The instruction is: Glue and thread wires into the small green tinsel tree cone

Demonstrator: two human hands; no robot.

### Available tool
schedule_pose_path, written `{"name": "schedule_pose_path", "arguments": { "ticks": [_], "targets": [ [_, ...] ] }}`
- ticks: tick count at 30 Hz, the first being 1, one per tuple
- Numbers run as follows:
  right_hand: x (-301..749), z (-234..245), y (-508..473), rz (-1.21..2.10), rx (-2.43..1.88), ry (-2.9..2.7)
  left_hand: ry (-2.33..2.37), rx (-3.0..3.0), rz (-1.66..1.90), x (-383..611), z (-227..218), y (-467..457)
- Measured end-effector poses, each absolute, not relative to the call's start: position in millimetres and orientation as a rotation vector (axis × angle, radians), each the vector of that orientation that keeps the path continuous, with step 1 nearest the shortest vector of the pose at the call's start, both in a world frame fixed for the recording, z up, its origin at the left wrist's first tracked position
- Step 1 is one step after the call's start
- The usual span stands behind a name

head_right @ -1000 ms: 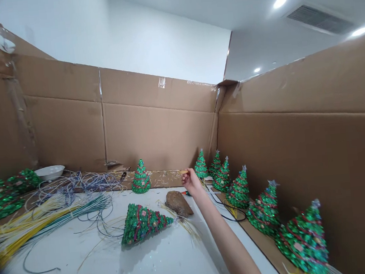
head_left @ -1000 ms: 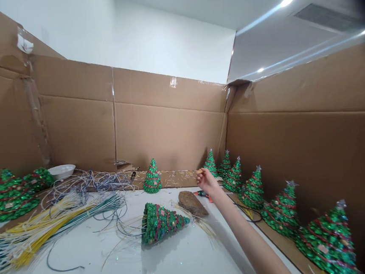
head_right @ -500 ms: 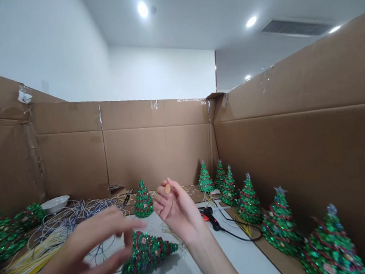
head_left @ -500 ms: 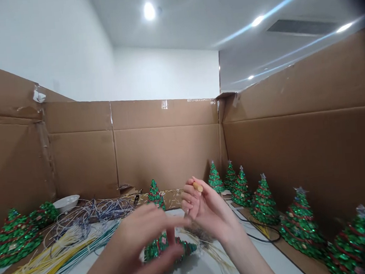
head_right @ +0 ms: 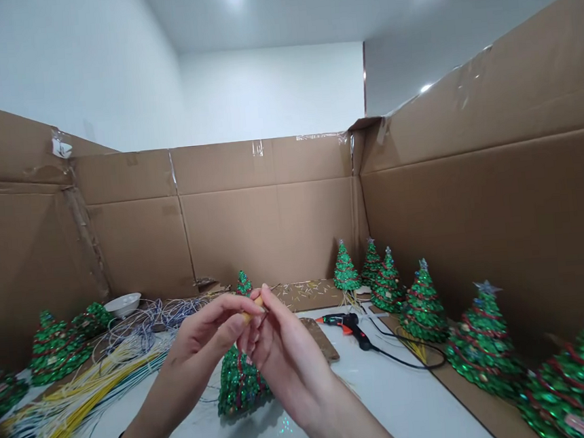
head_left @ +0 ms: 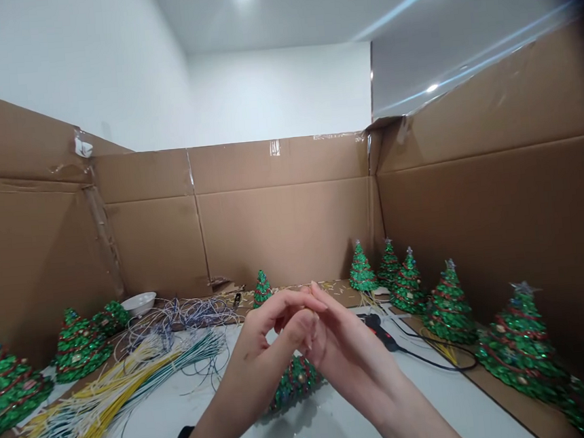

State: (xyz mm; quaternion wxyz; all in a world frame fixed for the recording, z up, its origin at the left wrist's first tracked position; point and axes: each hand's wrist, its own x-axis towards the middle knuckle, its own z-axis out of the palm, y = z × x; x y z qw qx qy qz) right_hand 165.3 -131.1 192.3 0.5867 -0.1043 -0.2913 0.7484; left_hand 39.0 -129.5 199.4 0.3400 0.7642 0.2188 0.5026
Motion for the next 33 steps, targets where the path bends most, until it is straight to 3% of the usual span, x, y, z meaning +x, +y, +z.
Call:
{"name": "schedule_pose_path", "arguments": {
  "ticks": [33],
  "targets": [
    [159.5,191.7,-138.1,1.586,-0.258,-0.827,0.533,2.056,1.416,38.7,196.8,-128.6]
  ]
}}
